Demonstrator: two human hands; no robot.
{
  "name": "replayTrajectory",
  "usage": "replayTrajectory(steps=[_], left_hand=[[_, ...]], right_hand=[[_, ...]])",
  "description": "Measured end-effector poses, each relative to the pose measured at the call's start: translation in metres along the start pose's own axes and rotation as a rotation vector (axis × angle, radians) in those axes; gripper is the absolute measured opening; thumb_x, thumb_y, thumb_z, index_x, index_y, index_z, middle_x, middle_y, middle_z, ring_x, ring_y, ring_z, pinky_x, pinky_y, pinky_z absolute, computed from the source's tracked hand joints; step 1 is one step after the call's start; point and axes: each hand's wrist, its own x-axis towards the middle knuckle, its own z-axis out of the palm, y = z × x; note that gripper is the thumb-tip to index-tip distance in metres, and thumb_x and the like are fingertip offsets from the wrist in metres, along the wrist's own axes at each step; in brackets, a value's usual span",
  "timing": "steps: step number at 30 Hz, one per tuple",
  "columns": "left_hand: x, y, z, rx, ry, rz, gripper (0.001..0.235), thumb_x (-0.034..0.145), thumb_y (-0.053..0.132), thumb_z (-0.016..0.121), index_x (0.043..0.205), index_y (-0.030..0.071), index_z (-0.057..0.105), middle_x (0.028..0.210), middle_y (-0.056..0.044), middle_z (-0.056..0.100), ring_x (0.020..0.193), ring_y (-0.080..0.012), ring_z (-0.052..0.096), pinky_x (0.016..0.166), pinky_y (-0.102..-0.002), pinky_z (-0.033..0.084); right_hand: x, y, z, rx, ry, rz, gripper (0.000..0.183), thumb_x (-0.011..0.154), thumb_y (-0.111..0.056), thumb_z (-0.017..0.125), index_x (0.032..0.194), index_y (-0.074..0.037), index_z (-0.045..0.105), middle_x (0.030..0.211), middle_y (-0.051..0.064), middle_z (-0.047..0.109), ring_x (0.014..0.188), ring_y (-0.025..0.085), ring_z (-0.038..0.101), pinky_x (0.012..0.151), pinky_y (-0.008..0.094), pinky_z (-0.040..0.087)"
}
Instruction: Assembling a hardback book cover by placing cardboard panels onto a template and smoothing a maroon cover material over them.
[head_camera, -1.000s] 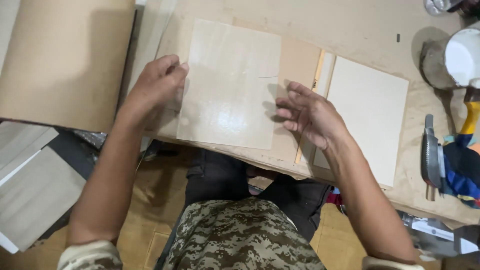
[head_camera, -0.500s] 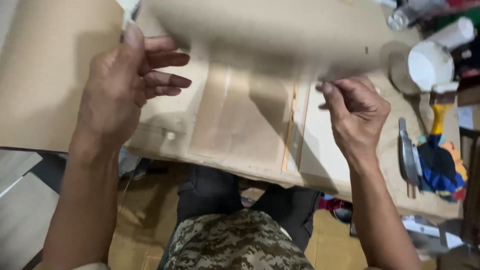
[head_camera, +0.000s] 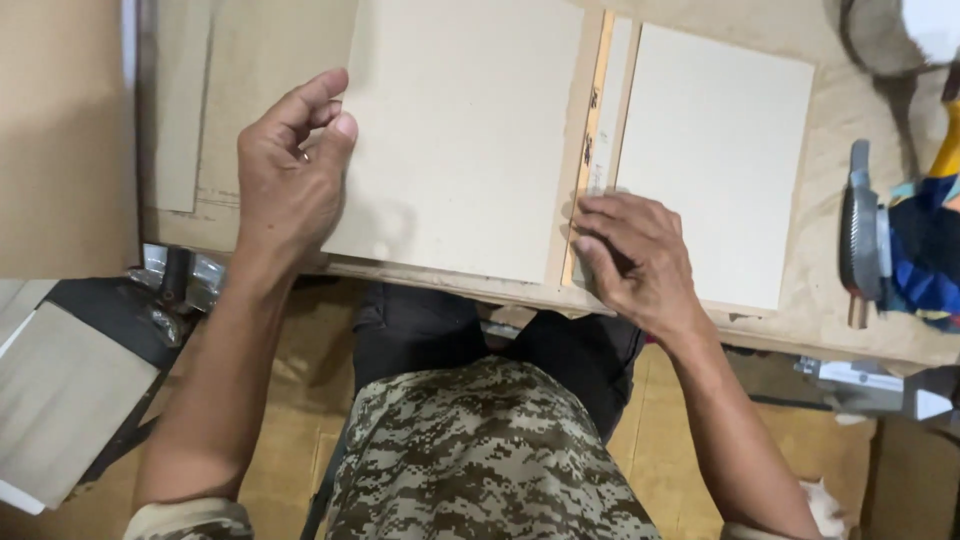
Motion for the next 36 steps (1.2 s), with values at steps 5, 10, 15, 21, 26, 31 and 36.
replayTrajectory(steps=[5,10,15,21,26,31,36], left_hand=[[-0.004,-0.016,0.021,0.134,0.038,0.073,0.04,0.106,0.013,0.052,0.143,-0.001,0.052,0.14,-0.02,0.061,0.115,-0.0223,0.064,0.097,-0.029,0.061],[-0.007,-0.025,0.032,0.271,0.053,0.136,0.057,0.103,0.042,0.063,0.145,0.004,0.052,0.137,-0.017,0.062,0.117,-0.0252,0.062,0.09,-0.035,0.059],[-0.004,-0.035,0.038,0.325,0.071,0.246,0.057,0.104,0.039,0.069,0.145,0.002,0.054,0.119,-0.012,0.065,0.094,-0.0182,0.059,0.075,-0.03,0.052],[0.001,-0.034,0.039,0.331,0.044,0.283,0.056,0.105,0.038,0.067,0.145,0.0,0.052,0.13,-0.02,0.065,0.12,-0.0303,0.063,0.098,-0.041,0.056],[0.001,-0.038,0.04,0.335,0.045,0.284,0.056,0.105,0.035,0.07,0.145,0.0,0.053,0.127,-0.018,0.065,0.113,-0.0269,0.064,0.09,-0.036,0.056],[0.0,-0.035,0.04,0.355,0.034,0.277,0.06,0.105,0.037,0.068,0.146,-0.002,0.051,0.123,-0.018,0.065,0.103,-0.0236,0.062,0.082,-0.033,0.055],[0.0,-0.037,0.04,0.383,0.031,0.285,0.057,0.107,0.034,0.068,0.148,-0.003,0.051,0.118,-0.016,0.063,0.091,-0.0207,0.057,0.075,-0.032,0.05]], right_hand=[[-0.005,-0.004,0.005,0.001,0.058,0.053,0.017,0.096,-0.015,0.08,0.111,-0.008,0.078,0.123,0.008,0.075,0.125,0.028,0.066,0.111,0.043,0.046],[-0.007,-0.001,0.006,0.051,0.075,0.085,0.013,0.093,-0.012,0.083,0.105,-0.008,0.079,0.115,0.008,0.077,0.126,0.03,0.066,0.112,0.045,0.047],[-0.01,0.002,0.008,0.066,0.083,0.089,0.015,0.092,-0.01,0.083,0.106,-0.01,0.079,0.116,0.008,0.077,0.128,0.031,0.066,0.114,0.044,0.042],[-0.01,0.004,0.008,0.061,0.079,0.092,0.016,0.091,-0.009,0.085,0.106,-0.01,0.078,0.117,0.008,0.076,0.128,0.032,0.065,0.114,0.045,0.042],[-0.009,0.002,0.007,0.058,0.078,0.09,0.015,0.092,-0.008,0.085,0.105,-0.01,0.079,0.117,0.008,0.076,0.128,0.033,0.066,0.114,0.046,0.041],[-0.008,0.002,0.007,0.066,0.078,0.078,0.016,0.091,-0.008,0.086,0.105,-0.009,0.078,0.116,0.009,0.076,0.127,0.033,0.066,0.115,0.045,0.042],[-0.008,0.0,0.005,0.073,0.065,0.106,0.015,0.093,-0.008,0.084,0.107,-0.011,0.078,0.119,0.007,0.075,0.13,0.033,0.065,0.115,0.045,0.039]])
